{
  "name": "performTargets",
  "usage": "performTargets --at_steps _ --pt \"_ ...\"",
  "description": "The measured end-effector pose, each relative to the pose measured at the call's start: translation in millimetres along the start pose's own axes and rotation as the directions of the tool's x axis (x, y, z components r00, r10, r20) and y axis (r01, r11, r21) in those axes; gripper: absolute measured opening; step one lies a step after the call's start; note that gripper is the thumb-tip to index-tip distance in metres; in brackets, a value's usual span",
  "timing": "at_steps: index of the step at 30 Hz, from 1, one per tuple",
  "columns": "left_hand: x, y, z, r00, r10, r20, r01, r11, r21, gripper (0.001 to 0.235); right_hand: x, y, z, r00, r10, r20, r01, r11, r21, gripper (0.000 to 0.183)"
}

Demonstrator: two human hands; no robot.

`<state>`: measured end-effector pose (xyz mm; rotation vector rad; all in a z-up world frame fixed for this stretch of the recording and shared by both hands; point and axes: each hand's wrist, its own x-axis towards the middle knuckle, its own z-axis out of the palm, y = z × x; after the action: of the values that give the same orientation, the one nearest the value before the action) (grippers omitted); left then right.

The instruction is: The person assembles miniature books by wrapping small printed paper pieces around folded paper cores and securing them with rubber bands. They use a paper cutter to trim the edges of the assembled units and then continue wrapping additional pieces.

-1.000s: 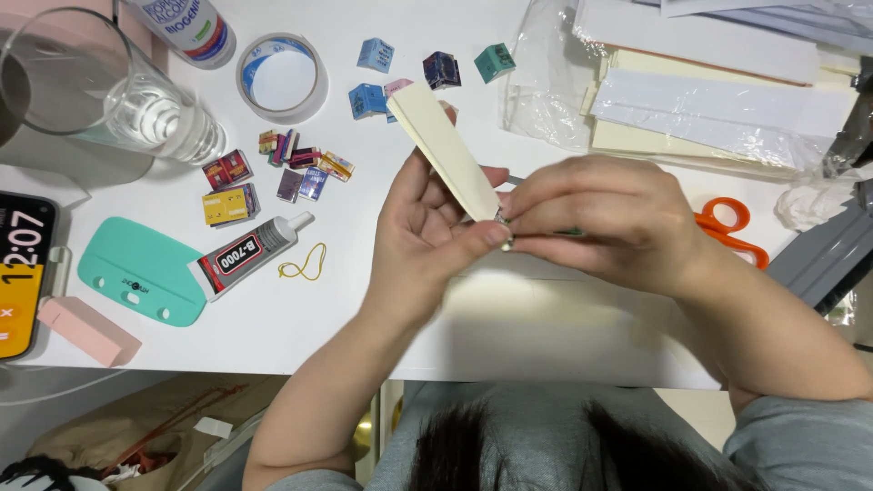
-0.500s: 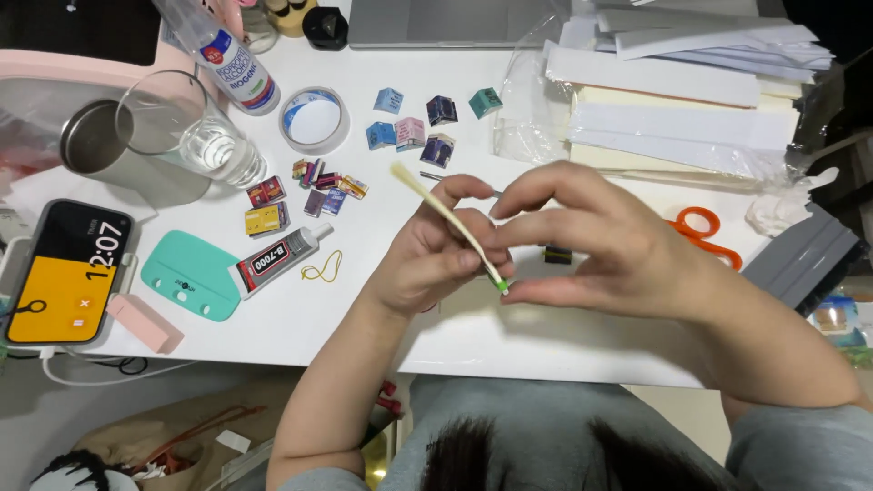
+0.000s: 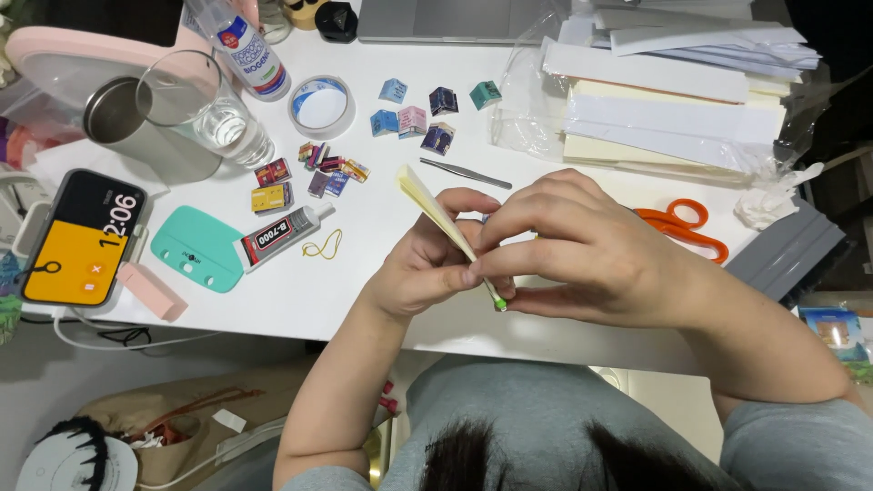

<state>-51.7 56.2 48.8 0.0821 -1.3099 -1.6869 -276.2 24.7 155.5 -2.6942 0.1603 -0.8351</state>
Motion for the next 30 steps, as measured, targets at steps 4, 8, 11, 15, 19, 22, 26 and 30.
performTargets --at_steps 4,8,11,15,19,22,26,30 --pt "-2 3 7 1.000 0.018 -0.003 -0.018 0.997 0.081 0.055 -3 -2 1 1.000 -0.020 0.003 0.020 1.000 -0.013 0.023" --pt "-3 19 23 0.991 -0.047 -0.124 0.070 0.981 0.182 0.062 -5 -7 -6 0.992 0.095 0.085 -0.095 0.996 -0.005 0.057" --pt "5 33 45 0.937 -0.092 -0.336 0.231 0.885 0.404 0.059 -3 -14 -15 0.967 0.246 0.061 -0.251 0.964 0.085 0.079" --pt "19 43 74 0.764 -0.111 -0.636 0.574 0.566 0.592 0.051 2 -21 -21 0.897 0.439 -0.058 -0.431 0.896 0.106 0.056" --pt "23 23 77 0.868 -0.130 -0.479 0.440 0.648 0.622 0.052 -12 -28 -21 0.866 0.490 -0.104 -0.488 0.872 0.042 0.042" --pt "25 5 77 0.938 -0.075 -0.339 0.275 0.755 0.595 0.047 -32 -40 -23 0.848 0.490 -0.203 -0.487 0.871 0.071 0.032" --pt "23 -30 83 0.918 -0.078 -0.389 0.284 0.813 0.508 0.040 -82 -53 -21 0.820 0.484 -0.304 -0.499 0.866 0.034 0.044" --pt "27 -51 90 0.939 -0.134 -0.318 0.287 0.816 0.502 0.029 -142 -83 -13 0.738 0.655 -0.161 -0.674 0.723 -0.148 0.059"
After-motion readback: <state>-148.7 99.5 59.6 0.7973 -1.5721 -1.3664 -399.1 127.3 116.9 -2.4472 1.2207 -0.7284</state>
